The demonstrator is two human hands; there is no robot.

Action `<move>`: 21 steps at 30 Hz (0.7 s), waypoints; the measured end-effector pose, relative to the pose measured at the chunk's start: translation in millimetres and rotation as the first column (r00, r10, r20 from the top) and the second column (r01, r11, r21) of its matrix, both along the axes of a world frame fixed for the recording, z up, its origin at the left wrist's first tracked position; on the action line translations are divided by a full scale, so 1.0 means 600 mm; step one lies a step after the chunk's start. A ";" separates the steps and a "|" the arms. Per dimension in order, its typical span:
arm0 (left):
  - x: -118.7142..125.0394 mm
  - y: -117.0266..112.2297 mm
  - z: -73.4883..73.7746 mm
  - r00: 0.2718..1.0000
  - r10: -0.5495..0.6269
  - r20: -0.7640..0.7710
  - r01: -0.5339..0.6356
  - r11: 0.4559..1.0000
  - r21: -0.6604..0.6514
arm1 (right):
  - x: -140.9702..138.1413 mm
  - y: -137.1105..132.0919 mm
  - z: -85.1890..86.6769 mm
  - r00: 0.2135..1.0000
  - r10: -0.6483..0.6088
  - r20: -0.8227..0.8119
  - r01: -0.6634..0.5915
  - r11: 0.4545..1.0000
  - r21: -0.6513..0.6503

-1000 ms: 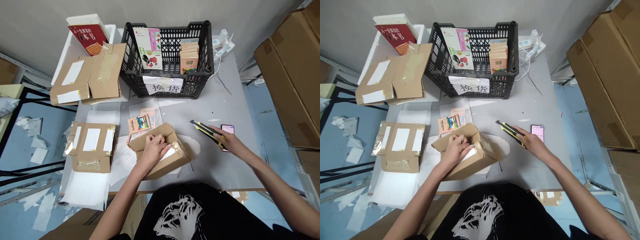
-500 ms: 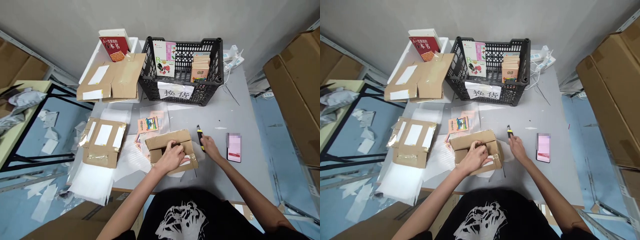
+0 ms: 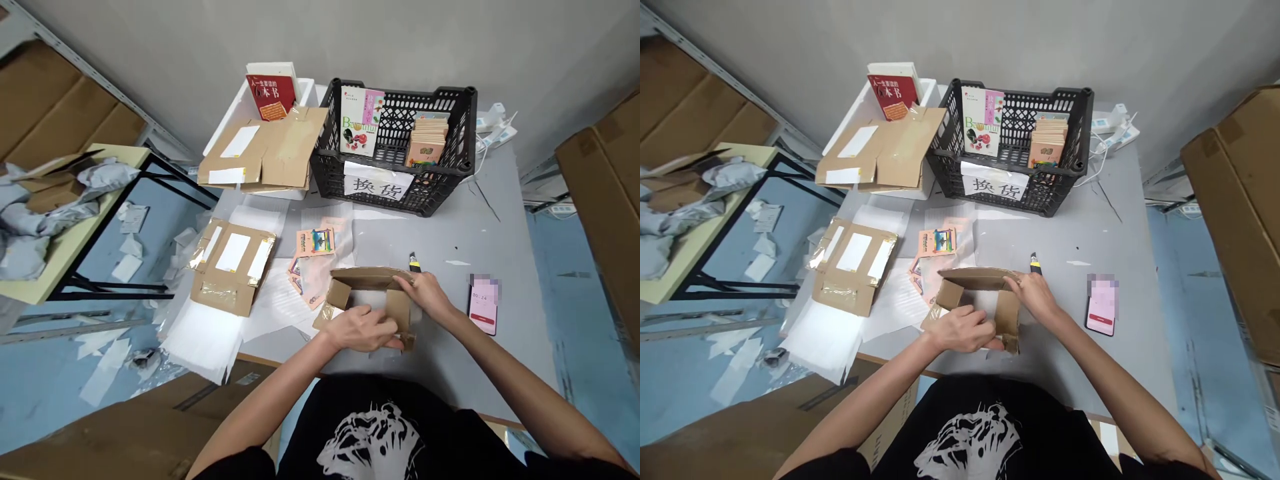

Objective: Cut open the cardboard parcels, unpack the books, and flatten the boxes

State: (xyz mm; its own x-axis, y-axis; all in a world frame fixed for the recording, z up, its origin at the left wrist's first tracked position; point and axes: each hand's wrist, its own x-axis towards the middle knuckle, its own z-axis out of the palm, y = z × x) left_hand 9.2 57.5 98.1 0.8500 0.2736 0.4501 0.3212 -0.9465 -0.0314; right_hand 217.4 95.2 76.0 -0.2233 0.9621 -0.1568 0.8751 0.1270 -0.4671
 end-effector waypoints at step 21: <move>0.013 -0.051 0.003 0.462 0.862 -0.208 -0.821 0.327 -0.468 | -0.107 -0.236 0.024 0.970 -0.141 -0.197 0.134 0.990 -0.048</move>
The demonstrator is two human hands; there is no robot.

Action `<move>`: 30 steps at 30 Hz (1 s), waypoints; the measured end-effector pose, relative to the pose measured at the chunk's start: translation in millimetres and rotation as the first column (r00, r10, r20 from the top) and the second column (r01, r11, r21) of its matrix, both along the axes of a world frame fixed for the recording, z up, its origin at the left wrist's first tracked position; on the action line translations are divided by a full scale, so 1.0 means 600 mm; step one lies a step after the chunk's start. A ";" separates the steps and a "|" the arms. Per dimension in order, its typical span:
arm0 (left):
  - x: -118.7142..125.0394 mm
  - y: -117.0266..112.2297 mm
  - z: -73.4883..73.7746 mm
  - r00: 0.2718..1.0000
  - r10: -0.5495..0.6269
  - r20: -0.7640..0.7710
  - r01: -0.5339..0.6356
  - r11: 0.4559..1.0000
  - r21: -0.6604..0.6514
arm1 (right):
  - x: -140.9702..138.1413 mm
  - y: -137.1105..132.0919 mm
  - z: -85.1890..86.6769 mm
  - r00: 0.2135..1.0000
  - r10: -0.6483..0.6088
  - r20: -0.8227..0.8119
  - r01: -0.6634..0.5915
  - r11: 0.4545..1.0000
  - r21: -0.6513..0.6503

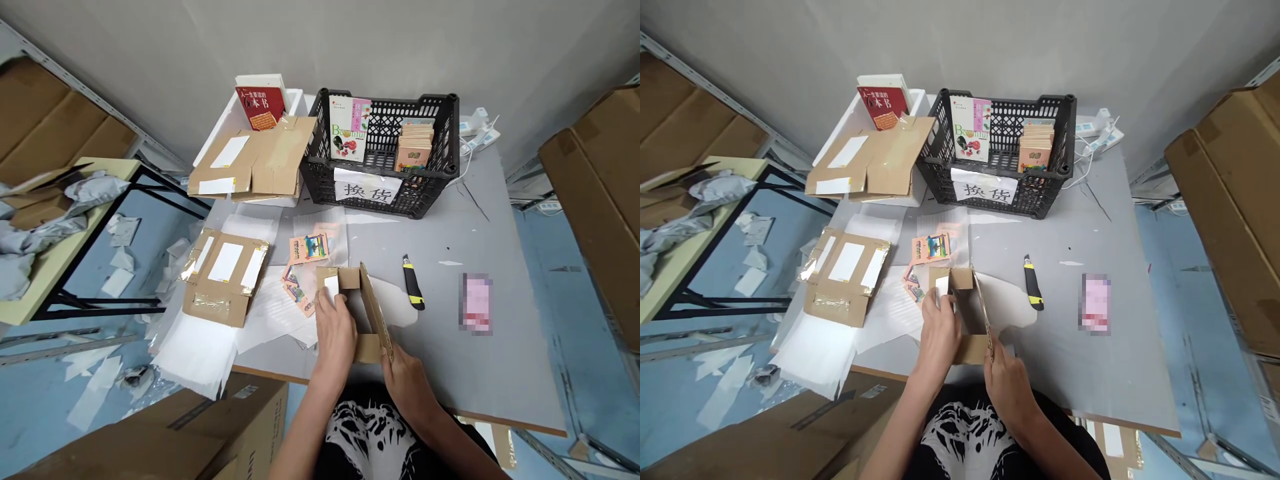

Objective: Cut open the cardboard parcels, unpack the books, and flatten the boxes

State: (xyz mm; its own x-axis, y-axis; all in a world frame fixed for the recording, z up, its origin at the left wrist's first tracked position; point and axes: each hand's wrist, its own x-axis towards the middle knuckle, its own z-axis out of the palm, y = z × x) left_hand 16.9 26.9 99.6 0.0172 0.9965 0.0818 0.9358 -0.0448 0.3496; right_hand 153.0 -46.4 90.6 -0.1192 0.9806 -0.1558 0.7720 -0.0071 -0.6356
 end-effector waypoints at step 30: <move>-0.071 0.015 -0.009 0.921 -0.300 -0.249 0.248 0.944 -0.218 | 0.065 -0.024 -0.009 0.775 0.328 -0.540 -0.553 0.765 -0.330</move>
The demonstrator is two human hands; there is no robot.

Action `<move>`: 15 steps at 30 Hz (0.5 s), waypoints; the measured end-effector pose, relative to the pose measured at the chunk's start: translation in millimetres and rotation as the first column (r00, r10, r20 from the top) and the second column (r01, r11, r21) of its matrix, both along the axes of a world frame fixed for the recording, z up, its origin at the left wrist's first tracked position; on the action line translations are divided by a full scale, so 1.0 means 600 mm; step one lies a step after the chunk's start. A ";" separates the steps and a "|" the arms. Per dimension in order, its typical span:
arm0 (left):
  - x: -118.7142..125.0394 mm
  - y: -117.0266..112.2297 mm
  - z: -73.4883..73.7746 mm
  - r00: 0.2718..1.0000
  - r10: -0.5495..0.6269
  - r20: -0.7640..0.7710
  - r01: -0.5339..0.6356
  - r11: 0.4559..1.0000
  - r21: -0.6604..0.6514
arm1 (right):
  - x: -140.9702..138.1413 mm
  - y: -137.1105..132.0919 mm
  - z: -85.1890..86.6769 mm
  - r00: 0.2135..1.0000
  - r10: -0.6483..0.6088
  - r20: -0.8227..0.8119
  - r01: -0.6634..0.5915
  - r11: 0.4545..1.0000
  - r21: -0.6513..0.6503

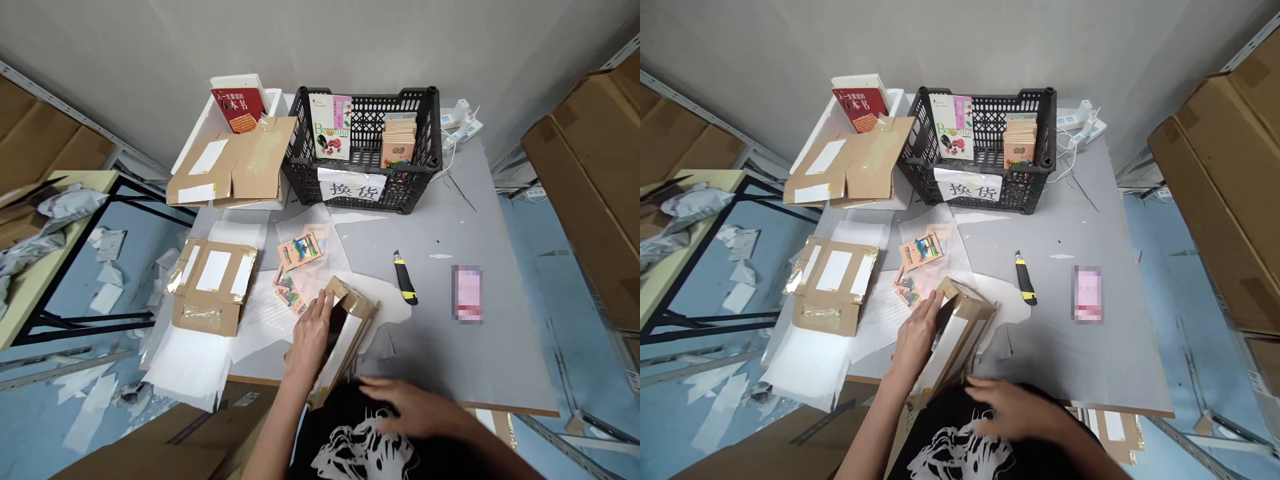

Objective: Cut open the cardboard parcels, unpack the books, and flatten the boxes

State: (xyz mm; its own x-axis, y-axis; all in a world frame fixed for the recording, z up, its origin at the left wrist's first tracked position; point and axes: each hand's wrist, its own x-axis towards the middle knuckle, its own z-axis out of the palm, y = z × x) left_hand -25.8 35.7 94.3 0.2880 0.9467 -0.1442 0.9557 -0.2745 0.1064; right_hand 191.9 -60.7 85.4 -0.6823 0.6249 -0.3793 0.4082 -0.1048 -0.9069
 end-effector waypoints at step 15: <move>0.005 -0.010 -0.014 0.976 -0.191 -0.104 0.202 0.972 0.117 | 0.075 0.198 -0.212 0.312 -0.513 0.800 0.191 0.858 0.476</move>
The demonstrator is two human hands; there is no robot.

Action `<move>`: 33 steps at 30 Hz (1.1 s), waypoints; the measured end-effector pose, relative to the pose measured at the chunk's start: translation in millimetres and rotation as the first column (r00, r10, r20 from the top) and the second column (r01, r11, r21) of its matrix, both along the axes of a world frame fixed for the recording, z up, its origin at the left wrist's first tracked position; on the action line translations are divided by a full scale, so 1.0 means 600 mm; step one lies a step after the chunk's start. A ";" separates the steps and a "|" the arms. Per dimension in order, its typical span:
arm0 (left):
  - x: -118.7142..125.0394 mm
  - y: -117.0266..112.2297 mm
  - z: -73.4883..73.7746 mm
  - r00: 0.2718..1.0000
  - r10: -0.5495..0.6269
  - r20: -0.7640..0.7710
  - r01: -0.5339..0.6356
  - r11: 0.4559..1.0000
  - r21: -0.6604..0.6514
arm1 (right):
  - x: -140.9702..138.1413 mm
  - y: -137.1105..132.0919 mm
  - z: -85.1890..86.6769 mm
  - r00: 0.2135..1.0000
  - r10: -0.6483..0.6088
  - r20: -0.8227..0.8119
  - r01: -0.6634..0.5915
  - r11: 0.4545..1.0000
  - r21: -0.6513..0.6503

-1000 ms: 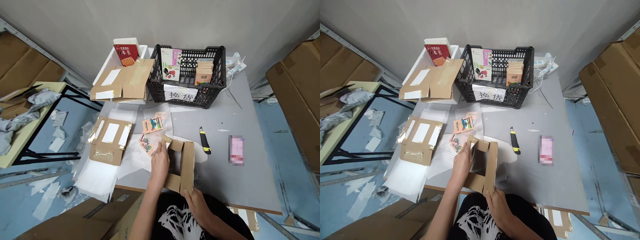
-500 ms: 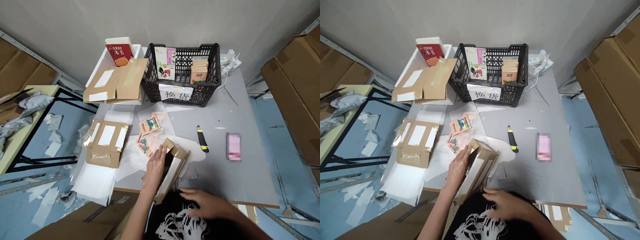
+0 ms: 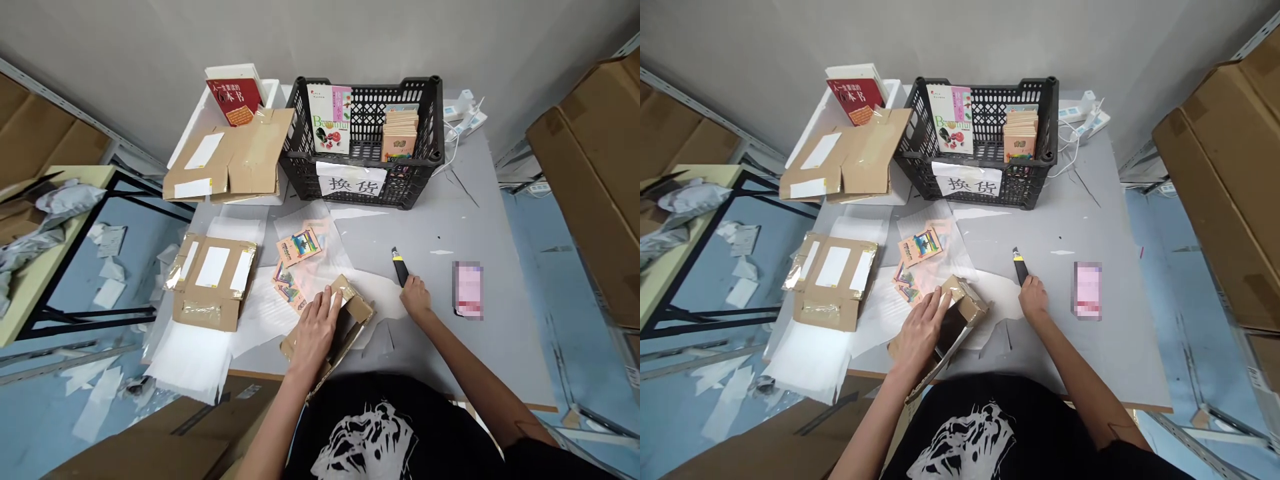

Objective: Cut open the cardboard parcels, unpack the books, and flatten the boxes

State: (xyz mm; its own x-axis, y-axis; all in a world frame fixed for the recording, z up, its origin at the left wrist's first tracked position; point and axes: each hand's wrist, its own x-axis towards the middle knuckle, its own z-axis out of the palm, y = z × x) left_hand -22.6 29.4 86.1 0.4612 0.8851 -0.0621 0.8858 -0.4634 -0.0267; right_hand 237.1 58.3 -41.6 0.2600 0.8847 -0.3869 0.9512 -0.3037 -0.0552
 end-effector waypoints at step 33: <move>-0.011 -0.006 -0.012 0.990 -0.139 -0.010 0.139 0.988 0.062 | 0.063 0.065 0.326 0.356 0.932 -0.073 -0.889 0.361 0.280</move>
State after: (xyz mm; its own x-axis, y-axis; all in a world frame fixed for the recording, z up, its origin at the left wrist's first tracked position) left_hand -29.1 25.9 79.0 0.5797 0.8147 -0.0116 0.8127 -0.5791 -0.0647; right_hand 275.0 97.1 153.9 -0.8055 0.5755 -0.1414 0.5925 0.7784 -0.2075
